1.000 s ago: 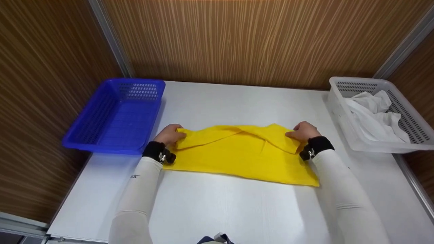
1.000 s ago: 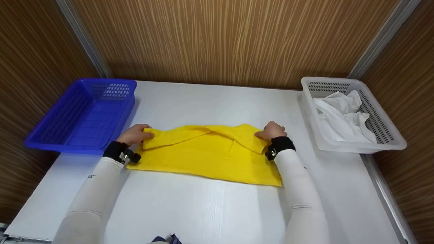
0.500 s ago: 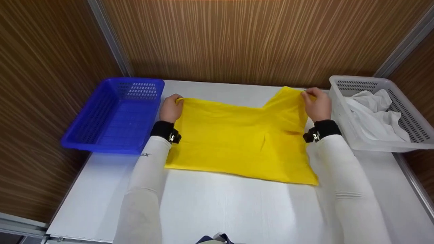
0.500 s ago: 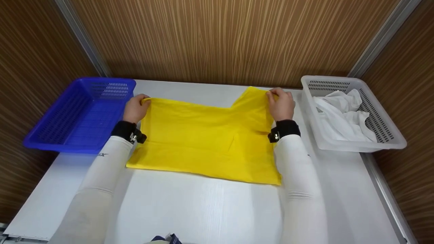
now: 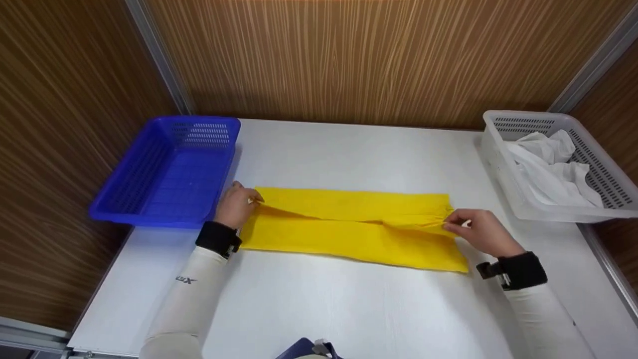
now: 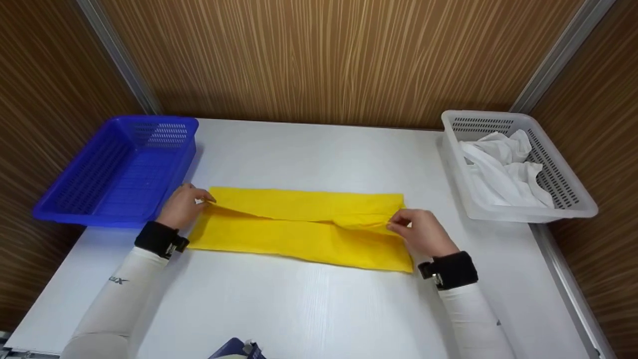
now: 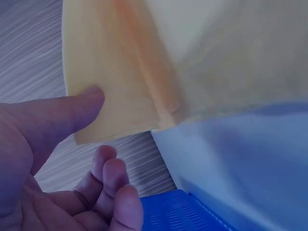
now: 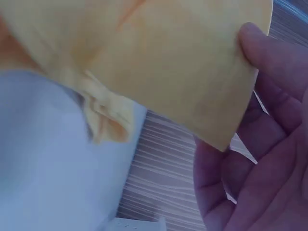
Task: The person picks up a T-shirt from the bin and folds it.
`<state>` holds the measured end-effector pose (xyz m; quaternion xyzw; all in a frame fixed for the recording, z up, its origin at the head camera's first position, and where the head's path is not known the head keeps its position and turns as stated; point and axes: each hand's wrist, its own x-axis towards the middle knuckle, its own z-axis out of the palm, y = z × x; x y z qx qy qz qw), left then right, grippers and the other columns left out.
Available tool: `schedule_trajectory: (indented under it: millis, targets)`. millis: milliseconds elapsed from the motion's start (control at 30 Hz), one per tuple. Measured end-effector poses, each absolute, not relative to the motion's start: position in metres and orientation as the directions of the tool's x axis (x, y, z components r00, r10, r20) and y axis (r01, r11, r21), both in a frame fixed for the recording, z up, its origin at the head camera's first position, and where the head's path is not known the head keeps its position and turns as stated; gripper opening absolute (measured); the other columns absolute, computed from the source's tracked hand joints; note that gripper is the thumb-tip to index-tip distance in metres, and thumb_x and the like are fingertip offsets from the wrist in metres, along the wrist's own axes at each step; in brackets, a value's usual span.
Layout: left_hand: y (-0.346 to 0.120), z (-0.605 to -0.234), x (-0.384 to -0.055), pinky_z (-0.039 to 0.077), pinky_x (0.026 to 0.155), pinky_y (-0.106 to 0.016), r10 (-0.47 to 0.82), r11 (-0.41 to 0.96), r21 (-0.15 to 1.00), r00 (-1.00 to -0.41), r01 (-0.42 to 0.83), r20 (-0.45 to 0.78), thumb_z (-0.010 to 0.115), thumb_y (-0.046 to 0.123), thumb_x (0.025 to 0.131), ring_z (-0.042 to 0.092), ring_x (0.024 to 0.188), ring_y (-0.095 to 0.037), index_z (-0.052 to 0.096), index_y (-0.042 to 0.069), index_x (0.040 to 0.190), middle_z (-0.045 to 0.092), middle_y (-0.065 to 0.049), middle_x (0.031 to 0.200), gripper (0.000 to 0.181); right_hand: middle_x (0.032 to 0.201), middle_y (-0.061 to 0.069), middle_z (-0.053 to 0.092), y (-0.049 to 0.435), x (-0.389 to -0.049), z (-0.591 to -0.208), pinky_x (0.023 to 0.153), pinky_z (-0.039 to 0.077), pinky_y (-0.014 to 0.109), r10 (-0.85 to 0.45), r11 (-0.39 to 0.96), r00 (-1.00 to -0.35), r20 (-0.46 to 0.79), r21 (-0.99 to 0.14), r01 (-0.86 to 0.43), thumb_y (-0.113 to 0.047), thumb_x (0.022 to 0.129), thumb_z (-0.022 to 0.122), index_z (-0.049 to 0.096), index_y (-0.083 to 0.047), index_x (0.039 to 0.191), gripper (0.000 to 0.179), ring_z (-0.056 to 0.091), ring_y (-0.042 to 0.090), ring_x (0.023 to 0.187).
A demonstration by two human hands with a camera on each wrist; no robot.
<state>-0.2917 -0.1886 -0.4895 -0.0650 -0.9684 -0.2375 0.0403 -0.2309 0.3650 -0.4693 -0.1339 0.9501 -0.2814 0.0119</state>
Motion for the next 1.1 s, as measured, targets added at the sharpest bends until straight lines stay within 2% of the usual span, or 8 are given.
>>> schedule_trajectory:
  millis: [67,133,300,367,500,700,967,1100]
  targets:
    - [-0.189,-0.495,-0.288,0.052,0.088,-0.046,0.118,0.891,0.434,-0.990,0.138,0.073,0.068,0.005,0.094,0.062,0.095,-0.034,0.080,0.009,0.102,0.062,-0.018,0.100,0.015,0.092,0.001,0.075,0.365,-0.226,-0.478,0.069,0.046,0.021,-0.281,0.816,-0.959,-0.044,-0.537,-0.215,-0.028,0.097,0.072,0.077,-0.015,0.097,0.014,0.057,0.011,0.079]
    - [-0.187,-0.497,-0.287,0.055,0.088,-0.047,0.100,0.896,0.428,-0.993,0.120,0.068,0.068,0.007,0.095,0.063,0.097,-0.034,0.080,0.009,0.104,0.063,-0.018,0.103,0.015,0.092,0.001,0.074,0.366,-0.223,-0.481,0.069,0.046,0.021,-0.275,0.821,-0.958,-0.078,-0.537,-0.193,-0.030,0.098,0.072,0.077,-0.016,0.097,0.015,0.057,0.012,0.079]
    - [-0.184,-0.492,-0.288,0.055,0.082,-0.047,0.040,0.883,0.460,-0.992,0.093,0.123,0.069,0.012,0.098,0.062,0.094,-0.033,0.077,0.008,0.105,0.061,-0.017,0.101,0.012,0.090,0.002,0.075,0.369,-0.214,-0.470,0.074,0.046,0.022,-0.249,0.819,-0.967,0.050,-0.522,-0.238,-0.023,0.096,0.073,0.077,-0.014,0.094,0.010,0.058,0.008,0.081]
    - [-0.185,-0.492,-0.286,0.055,0.081,-0.046,0.032,0.878,0.471,-0.992,0.087,0.123,0.070,0.011,0.097,0.061,0.092,-0.032,0.078,0.008,0.104,0.059,-0.016,0.100,0.011,0.089,0.001,0.075,0.368,-0.210,-0.468,0.074,0.045,0.022,-0.261,0.819,-0.963,0.062,-0.514,-0.255,-0.022,0.096,0.074,0.077,-0.014,0.093,0.010,0.058,0.006,0.080]
    - [-0.190,-0.496,-0.279,0.054,0.083,-0.046,0.057,0.871,0.485,-0.996,0.086,0.074,0.070,0.006,0.095,0.060,0.091,-0.031,0.078,0.008,0.103,0.060,-0.017,0.100,0.012,0.086,0.000,0.072,0.362,-0.202,-0.478,0.071,0.044,0.023,-0.291,0.824,-0.955,-0.054,-0.522,-0.221,-0.021,0.096,0.074,0.076,-0.015,0.092,0.007,0.057,0.010,0.078]
    - [-0.192,-0.504,-0.277,0.055,0.088,-0.047,0.127,0.904,0.411,-0.992,0.114,-0.003,0.072,0.007,0.092,0.063,0.095,-0.032,0.078,0.010,0.098,0.067,-0.015,0.099,0.008,0.085,-0.003,0.068,0.353,-0.200,-0.501,0.070,0.047,0.022,-0.330,0.821,-0.928,-0.171,-0.537,-0.193,-0.024,0.093,0.077,0.074,-0.016,0.090,0.009,0.056,0.013,0.078]
    - [-0.193,-0.499,-0.279,0.054,0.078,-0.046,0.089,0.899,0.425,-0.994,0.107,0.063,0.067,0.005,0.094,0.062,0.086,-0.031,0.077,0.008,0.100,0.064,-0.017,0.094,0.012,0.081,-0.003,0.067,0.357,-0.193,-0.488,0.064,0.045,0.023,-0.303,0.796,-0.952,-0.035,-0.558,-0.232,-0.016,0.092,0.077,0.072,-0.017,0.086,0.008,0.056,0.010,0.075]
    - [-0.194,-0.498,-0.276,0.055,0.082,-0.047,0.118,0.908,0.406,-0.993,0.109,0.002,0.063,-0.001,0.092,0.064,0.093,-0.032,0.078,0.009,0.099,0.067,-0.018,0.101,0.019,0.081,-0.004,0.064,0.354,-0.190,-0.496,0.066,0.046,0.022,-0.329,0.807,-0.941,-0.080,-0.542,-0.235,-0.019,0.088,0.081,0.072,-0.019,0.084,0.010,0.055,0.009,0.075]
